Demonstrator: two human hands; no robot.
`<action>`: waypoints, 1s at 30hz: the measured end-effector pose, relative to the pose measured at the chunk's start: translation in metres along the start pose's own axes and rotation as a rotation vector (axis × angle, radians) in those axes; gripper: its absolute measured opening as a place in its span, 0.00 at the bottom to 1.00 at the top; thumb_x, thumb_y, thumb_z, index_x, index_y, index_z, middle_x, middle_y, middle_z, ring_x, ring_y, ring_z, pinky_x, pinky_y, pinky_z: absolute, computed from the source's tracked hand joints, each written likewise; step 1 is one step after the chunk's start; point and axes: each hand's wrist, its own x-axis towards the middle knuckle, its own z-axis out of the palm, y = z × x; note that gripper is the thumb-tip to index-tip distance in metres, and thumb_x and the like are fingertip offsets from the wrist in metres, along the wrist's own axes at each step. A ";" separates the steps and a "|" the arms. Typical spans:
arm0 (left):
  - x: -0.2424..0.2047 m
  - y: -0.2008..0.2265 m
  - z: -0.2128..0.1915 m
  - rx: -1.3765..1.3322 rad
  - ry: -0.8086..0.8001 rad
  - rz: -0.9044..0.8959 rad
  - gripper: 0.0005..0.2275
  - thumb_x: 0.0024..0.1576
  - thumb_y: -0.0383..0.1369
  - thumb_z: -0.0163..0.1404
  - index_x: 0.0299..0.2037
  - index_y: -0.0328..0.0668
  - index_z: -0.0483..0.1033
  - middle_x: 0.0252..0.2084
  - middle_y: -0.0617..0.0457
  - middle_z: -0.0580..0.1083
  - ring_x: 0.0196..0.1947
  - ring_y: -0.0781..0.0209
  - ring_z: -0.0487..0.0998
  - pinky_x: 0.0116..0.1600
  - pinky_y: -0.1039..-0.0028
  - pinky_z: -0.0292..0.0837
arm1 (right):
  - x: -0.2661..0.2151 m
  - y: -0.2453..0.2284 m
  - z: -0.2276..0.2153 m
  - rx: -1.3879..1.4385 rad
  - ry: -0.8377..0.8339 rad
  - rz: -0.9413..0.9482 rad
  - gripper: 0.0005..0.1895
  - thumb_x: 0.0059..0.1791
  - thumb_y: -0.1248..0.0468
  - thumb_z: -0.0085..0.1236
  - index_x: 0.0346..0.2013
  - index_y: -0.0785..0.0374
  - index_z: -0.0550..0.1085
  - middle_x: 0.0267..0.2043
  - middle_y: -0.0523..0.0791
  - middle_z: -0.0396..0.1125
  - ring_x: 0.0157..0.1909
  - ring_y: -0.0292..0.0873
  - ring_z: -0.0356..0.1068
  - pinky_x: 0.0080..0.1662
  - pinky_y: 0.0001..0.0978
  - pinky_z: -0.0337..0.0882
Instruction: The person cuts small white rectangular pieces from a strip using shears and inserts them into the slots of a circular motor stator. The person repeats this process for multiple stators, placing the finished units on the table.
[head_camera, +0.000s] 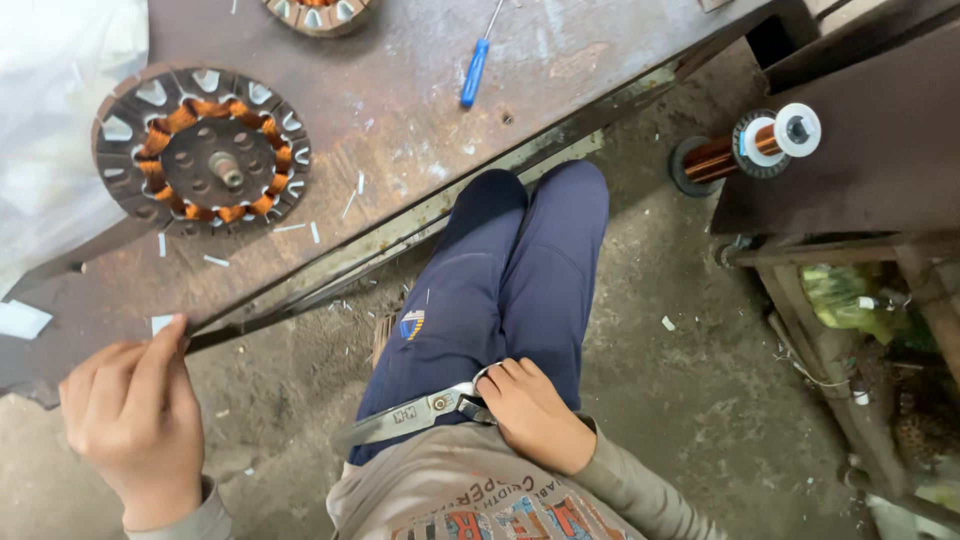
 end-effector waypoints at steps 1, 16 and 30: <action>-0.004 -0.002 0.001 -0.016 0.021 -0.011 0.11 0.63 0.19 0.60 0.52 0.42 0.83 0.43 0.53 0.75 0.48 0.57 0.75 0.55 0.72 0.67 | 0.007 0.000 -0.003 0.001 -0.002 -0.021 0.15 0.43 0.67 0.59 0.43 0.70 0.74 0.41 0.50 0.67 0.45 0.51 0.66 0.46 0.42 0.63; -0.067 -0.065 0.043 -0.888 0.229 -0.696 0.15 0.76 0.22 0.46 0.66 0.18 0.56 0.49 0.37 0.72 0.54 0.53 0.79 0.62 0.66 0.81 | 0.125 -0.064 0.100 0.816 0.154 -0.315 0.35 0.35 0.42 0.73 0.39 0.63 0.67 0.32 0.43 0.59 0.36 0.42 0.62 0.42 0.34 0.64; -0.035 0.019 0.026 -0.937 0.176 -0.993 0.11 0.67 0.20 0.48 0.57 0.22 0.66 0.46 0.35 0.75 0.31 0.60 0.76 0.23 0.80 0.65 | 0.141 -0.046 0.165 1.036 0.111 -0.148 0.33 0.43 0.40 0.70 0.39 0.64 0.66 0.35 0.42 0.57 0.35 0.36 0.60 0.38 0.29 0.64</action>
